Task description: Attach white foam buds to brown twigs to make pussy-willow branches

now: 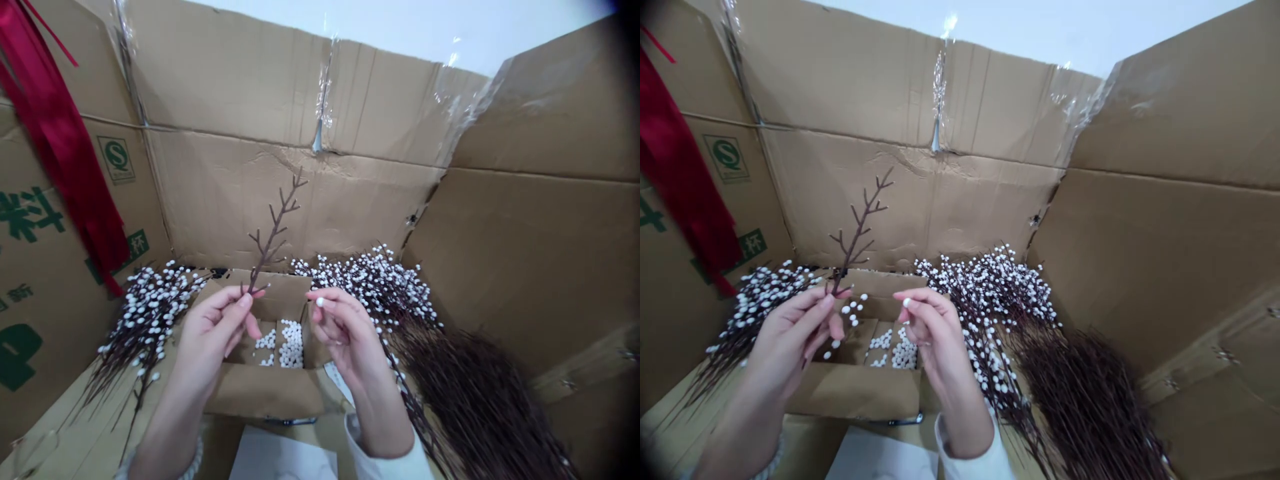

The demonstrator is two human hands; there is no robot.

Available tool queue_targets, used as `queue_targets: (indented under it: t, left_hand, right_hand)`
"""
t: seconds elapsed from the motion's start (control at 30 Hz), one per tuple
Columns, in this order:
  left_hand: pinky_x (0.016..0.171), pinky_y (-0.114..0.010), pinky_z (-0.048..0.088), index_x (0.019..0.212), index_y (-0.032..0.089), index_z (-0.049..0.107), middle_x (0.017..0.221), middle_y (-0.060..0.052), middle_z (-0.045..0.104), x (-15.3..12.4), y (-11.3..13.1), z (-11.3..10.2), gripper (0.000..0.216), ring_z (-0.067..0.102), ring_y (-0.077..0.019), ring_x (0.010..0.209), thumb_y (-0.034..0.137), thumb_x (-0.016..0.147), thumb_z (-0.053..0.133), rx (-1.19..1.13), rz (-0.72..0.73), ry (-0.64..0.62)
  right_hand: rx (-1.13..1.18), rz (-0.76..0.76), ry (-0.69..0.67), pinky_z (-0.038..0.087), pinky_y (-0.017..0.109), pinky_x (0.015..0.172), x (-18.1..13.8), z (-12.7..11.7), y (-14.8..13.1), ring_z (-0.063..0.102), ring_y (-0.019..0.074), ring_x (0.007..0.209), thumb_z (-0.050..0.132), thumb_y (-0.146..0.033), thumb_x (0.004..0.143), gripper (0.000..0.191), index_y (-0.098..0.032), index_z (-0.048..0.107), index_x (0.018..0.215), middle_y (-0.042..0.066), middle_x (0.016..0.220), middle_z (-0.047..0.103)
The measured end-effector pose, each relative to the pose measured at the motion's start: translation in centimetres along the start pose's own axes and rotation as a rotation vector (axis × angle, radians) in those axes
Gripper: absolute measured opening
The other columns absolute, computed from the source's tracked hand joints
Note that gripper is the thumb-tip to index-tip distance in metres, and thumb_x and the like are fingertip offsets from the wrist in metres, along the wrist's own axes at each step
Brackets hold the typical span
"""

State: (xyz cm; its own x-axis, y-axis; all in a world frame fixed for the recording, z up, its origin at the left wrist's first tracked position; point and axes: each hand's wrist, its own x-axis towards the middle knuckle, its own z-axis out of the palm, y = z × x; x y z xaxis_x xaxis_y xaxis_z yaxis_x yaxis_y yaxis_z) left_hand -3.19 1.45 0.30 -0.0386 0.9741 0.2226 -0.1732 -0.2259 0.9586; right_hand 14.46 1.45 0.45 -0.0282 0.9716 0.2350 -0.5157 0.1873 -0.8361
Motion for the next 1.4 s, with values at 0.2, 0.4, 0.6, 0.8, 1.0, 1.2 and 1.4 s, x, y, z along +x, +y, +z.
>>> queue_targets:
  t: [0.2, 0.4, 0.6, 0.8, 1.0, 1.2, 1.4]
  left_hand:
    - [0.039, -0.02, 0.017, 0.101, 0.02, 0.072, 0.044, 0.003, 0.059, -0.2, -0.9, 1.6, 0.046, 0.029, -0.0072, 0.037, 0.059, 0.077, 0.068, 0.048, -0.018, -0.053]
    - [0.042, -0.023, 0.021, 0.1, 0.02, 0.074, 0.05, 0.003, 0.058, 0.2, -1.4, 1.9, 0.049, 0.034, -0.0087, 0.041, 0.062, 0.077, 0.067, 0.114, 0.046, -0.046]
    - [0.043, -0.023, 0.025, 0.089, 0.023, 0.067, 0.035, 0.008, 0.042, 0.1, -1.8, 1.8, 0.041, 0.031, -0.0099, 0.038, 0.062, 0.086, 0.055, 0.063, 0.062, 0.029]
    - [0.041, -0.02, 0.029, 0.09, 0.026, 0.061, 0.043, 0.011, 0.044, 0.1, -1.4, 2.1, 0.027, 0.03, -0.007, 0.036, 0.053, 0.085, 0.064, -0.057, 0.071, 0.093]
    - [0.045, -0.019, 0.04, 0.074, 0.024, 0.072, 0.074, 0.001, 0.072, 0.2, -0.9, 2.1, 0.005, 0.042, -0.0058, 0.044, 0.028, 0.073, 0.075, -0.103, 0.077, 0.131]
    - [0.038, -0.018, 0.03, 0.074, 0.024, 0.078, 0.06, 0.001, 0.068, 0.2, -1.4, 2.3, 0.006, 0.037, -0.006, 0.042, 0.028, 0.07, 0.075, -0.04, 0.032, 0.141]
    - [0.043, -0.019, 0.039, 0.071, 0.023, 0.078, 0.056, 0.001, 0.065, 0.0, -1.4, 3.3, 0.009, 0.048, -0.0094, 0.047, 0.031, 0.066, 0.079, 0.012, 0.045, 0.153]
  right_hand:
    - [0.128, -0.02, 0.071, 0.017, 0.019, 0.04, -0.7, 0.6, 1.0, 0.019, 0.0015, 0.039, 0.071, -0.023, 0.067, 0.01, -0.016, 0.076, 0.073, -0.001, 0.054, 0.062]
    - [0.176, -0.025, 0.053, 0.019, 0.017, 0.04, -0.1, 0.5, 1.6, 0.028, 0.0051, 0.042, 0.077, -0.026, 0.067, 0.013, -0.019, 0.069, 0.074, -0.006, 0.046, 0.051]
    - [0.12, -0.004, 0.023, 0.022, 0.016, 0.042, -0.1, 0.4, 1.9, 0.032, 0.0049, 0.044, 0.077, -0.027, 0.07, 0.014, -0.021, 0.066, 0.074, -0.007, 0.052, 0.053]
    - [0.123, 0.008, -0.04, 0.023, 0.017, 0.042, -0.2, 0.7, 2.3, 0.033, 0.0034, 0.043, 0.075, -0.026, 0.074, 0.011, -0.021, 0.066, 0.078, -0.005, 0.061, 0.06]
    - [0.092, 0.002, -0.005, 0.023, 0.017, 0.041, -0.2, 0.7, 2.6, 0.029, 0.0045, 0.045, 0.075, -0.025, 0.074, 0.012, -0.021, 0.065, 0.079, -0.006, 0.062, 0.057]
    - [0.043, -0.096, 0.008, 0.022, 0.02, 0.04, -0.1, 0.7, 2.8, 0.026, 0.0048, 0.044, 0.074, -0.027, 0.077, 0.009, -0.024, 0.068, 0.082, -0.007, 0.066, 0.053]
    - [-0.042, -0.181, 0.028, 0.033, 0.02, 0.043, 0.0, 0.6, 2.9, 0.043, 0.0054, 0.048, 0.074, -0.024, 0.078, 0.011, -0.025, 0.071, 0.089, 0.0, 0.086, 0.071]
